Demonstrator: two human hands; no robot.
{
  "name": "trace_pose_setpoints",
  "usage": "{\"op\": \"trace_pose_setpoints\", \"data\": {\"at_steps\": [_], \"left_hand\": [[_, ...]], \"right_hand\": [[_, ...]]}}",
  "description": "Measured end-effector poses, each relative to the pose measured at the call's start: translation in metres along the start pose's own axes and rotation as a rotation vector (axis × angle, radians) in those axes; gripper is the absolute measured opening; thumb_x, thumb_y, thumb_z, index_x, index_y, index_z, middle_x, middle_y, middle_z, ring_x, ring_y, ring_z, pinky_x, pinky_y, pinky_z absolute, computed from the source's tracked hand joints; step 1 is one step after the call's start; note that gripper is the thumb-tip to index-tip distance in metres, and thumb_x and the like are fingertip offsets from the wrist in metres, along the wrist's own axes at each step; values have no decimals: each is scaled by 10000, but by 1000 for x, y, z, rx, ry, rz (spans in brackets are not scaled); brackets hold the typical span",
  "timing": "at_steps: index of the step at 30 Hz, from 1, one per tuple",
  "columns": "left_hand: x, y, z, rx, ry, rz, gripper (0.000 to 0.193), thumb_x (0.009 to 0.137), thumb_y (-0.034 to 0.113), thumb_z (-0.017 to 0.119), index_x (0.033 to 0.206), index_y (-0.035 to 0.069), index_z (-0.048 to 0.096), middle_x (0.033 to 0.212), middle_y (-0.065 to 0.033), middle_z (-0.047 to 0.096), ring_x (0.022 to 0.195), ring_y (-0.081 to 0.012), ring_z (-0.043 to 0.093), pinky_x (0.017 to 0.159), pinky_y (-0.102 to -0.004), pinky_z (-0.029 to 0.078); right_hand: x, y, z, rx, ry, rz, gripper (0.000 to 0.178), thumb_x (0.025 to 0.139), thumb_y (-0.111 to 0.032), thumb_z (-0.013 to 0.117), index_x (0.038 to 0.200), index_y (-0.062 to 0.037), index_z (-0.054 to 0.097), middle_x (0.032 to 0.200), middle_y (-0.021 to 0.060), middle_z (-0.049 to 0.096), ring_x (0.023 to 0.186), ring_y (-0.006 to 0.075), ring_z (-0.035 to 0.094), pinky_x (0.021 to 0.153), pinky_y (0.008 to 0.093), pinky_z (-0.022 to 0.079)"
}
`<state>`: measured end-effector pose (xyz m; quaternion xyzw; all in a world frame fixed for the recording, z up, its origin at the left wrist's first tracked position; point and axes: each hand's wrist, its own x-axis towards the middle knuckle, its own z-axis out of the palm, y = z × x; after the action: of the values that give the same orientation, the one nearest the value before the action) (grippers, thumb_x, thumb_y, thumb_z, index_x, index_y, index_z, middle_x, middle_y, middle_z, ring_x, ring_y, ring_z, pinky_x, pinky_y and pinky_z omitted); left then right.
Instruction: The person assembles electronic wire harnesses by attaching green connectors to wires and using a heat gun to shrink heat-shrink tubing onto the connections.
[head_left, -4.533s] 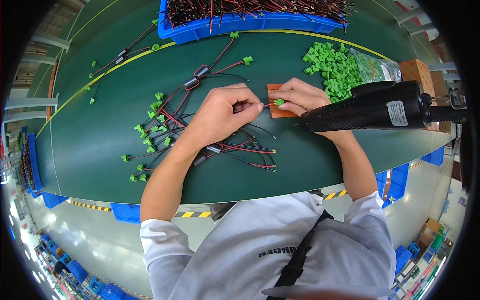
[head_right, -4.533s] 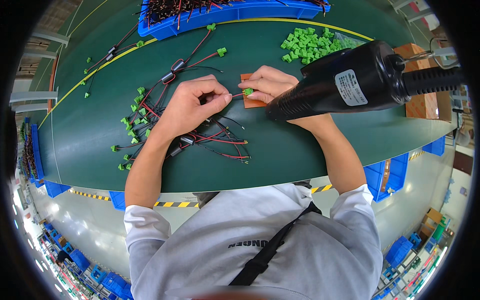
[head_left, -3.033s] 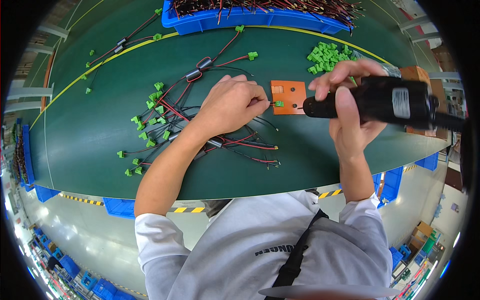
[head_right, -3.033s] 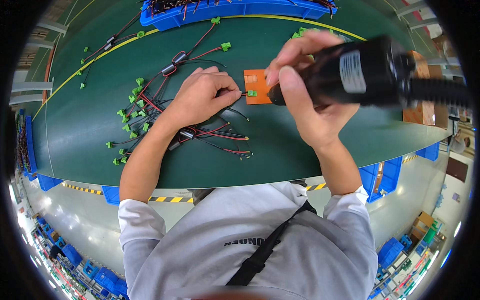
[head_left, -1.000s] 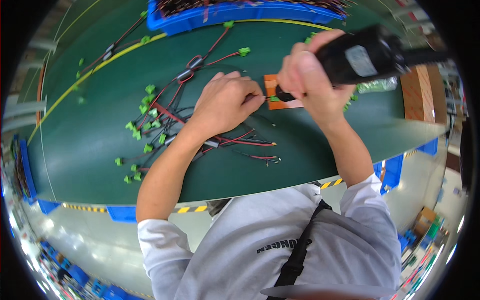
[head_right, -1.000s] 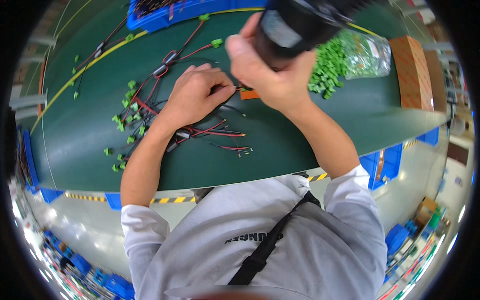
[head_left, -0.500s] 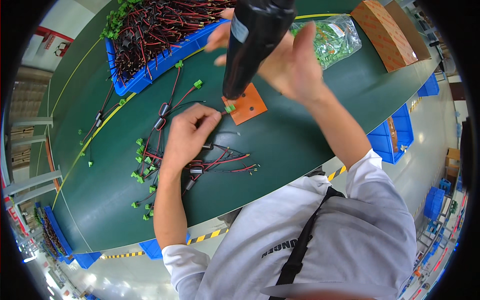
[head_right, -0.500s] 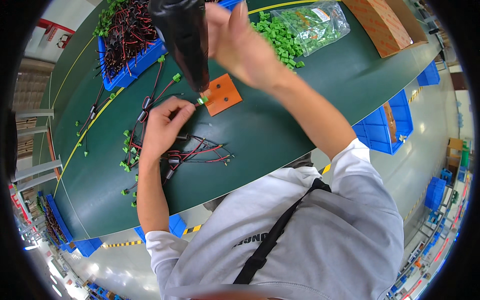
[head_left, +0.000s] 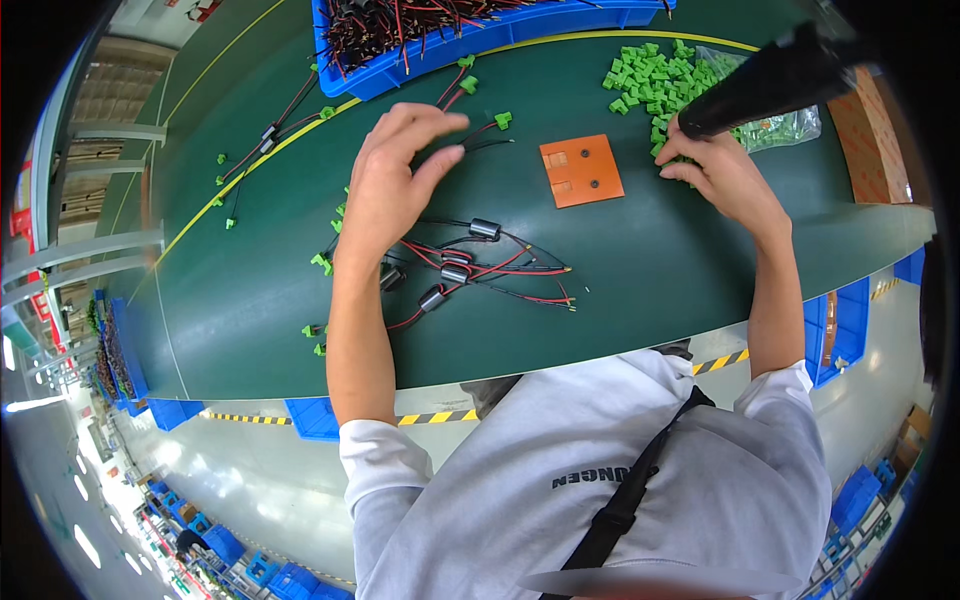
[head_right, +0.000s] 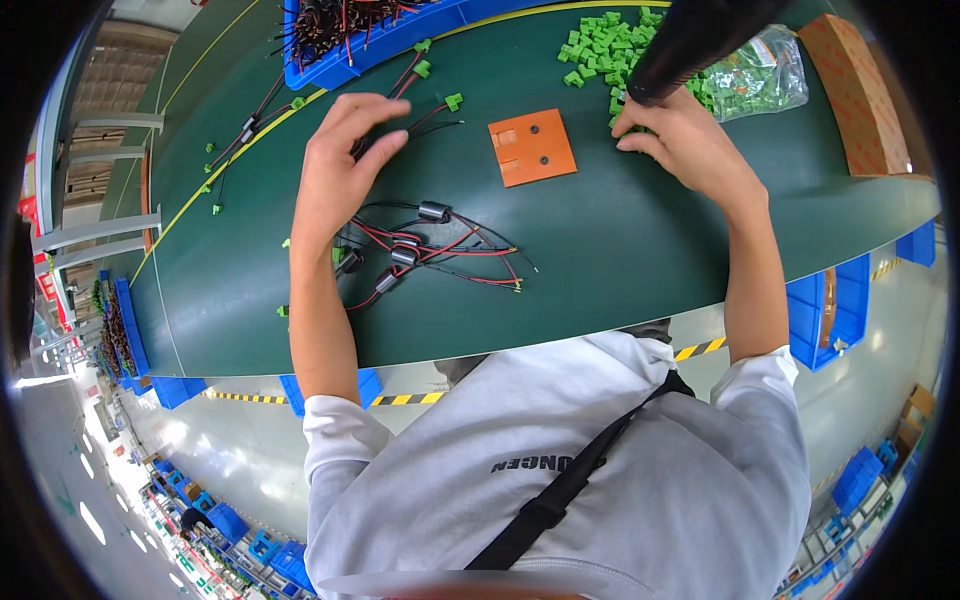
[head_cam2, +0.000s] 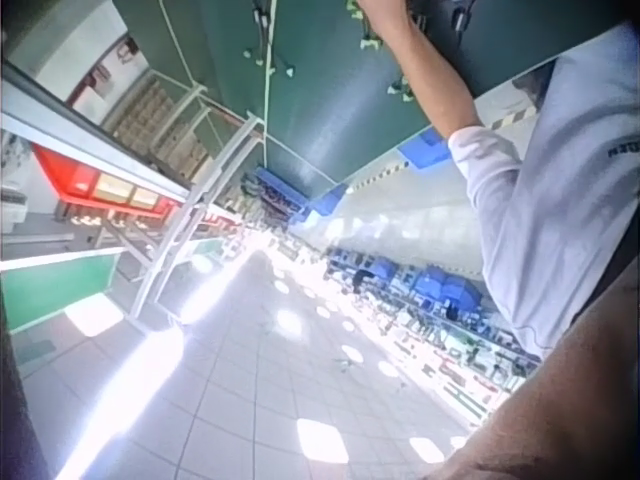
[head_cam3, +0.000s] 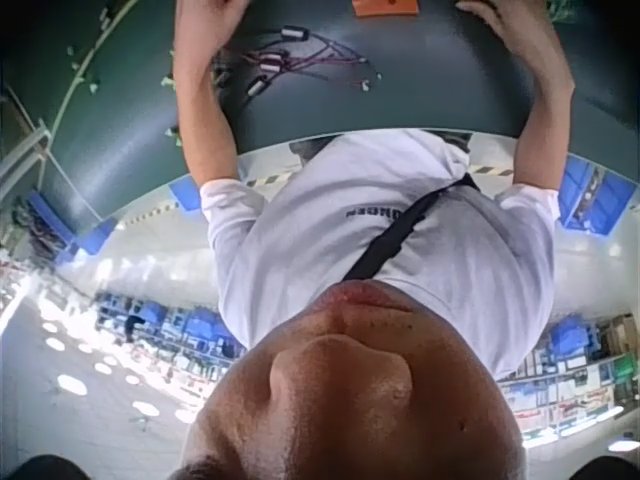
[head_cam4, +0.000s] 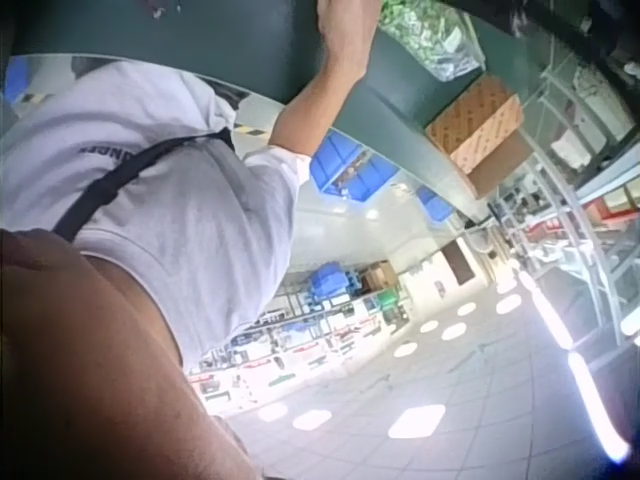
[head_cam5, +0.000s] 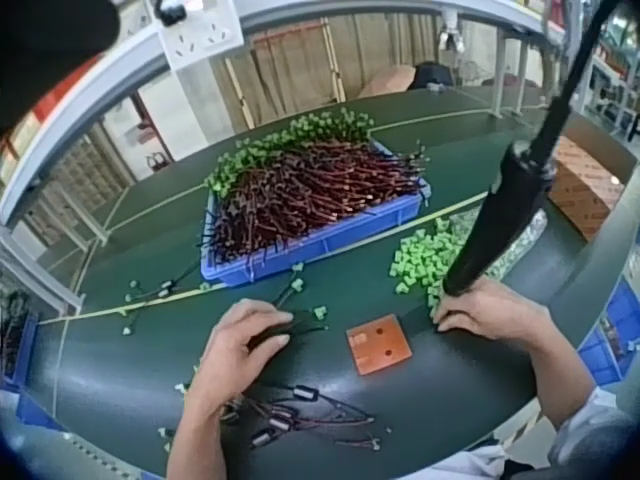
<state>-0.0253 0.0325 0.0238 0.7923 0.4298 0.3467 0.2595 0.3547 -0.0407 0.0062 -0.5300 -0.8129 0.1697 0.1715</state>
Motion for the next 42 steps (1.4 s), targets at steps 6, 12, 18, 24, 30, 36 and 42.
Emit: {"op": "trace_pose_setpoints", "data": {"at_steps": [6,12,18,24,30,36,42], "left_hand": [[-24,24,9,-29,-569,270,284,755,89,852,1030,64,787,982,-45,728,1048,-265,619,962,-412,483],[-22,14,22,-71,-622,226,214,841,78,798,1047,22,778,914,-76,687,902,-250,633,814,-378,499],[-21,10,25,-119,-498,97,145,923,56,732,1040,-28,746,923,-97,658,796,-241,629,704,-339,502],[-25,11,35,-277,-398,-88,144,963,83,712,1035,-38,740,902,-96,656,758,-194,649,675,-338,512],[-25,9,41,-364,-376,-184,160,983,111,700,1037,-33,746,856,-88,666,669,-152,633,620,-324,505],[-27,9,39,-461,-413,-281,184,1005,139,686,1022,-32,749,826,-70,658,686,-130,633,627,-305,501],[-25,12,40,-529,-422,-303,206,1007,155,692,979,-45,734,837,-52,641,687,-117,607,623,-290,488]], "right_hand": [[-11,10,-8,68,52,-39,166,901,-146,759,999,-50,665,1146,86,613,1106,324,566,969,401,464],[-38,26,-54,362,62,254,120,1016,-86,635,1106,-15,672,1188,63,706,1096,156,644,920,331,516],[33,20,-5,1144,423,40,268,1065,-107,580,1298,21,617,1207,134,722,1126,213,710,984,326,560],[73,-55,26,1308,111,267,322,1000,-146,675,1268,17,602,1069,164,727,957,251,763,773,337,620],[67,-71,29,1196,-174,229,294,1027,-83,635,1311,-38,575,957,128,723,678,148,710,499,244,540],[61,-71,41,1137,-119,197,141,1031,-95,644,1144,-20,682,928,58,740,749,91,691,615,216,530],[60,-70,43,1187,-75,187,141,1029,-102,656,1135,-9,670,962,62,739,796,90,683,684,226,559]]}}
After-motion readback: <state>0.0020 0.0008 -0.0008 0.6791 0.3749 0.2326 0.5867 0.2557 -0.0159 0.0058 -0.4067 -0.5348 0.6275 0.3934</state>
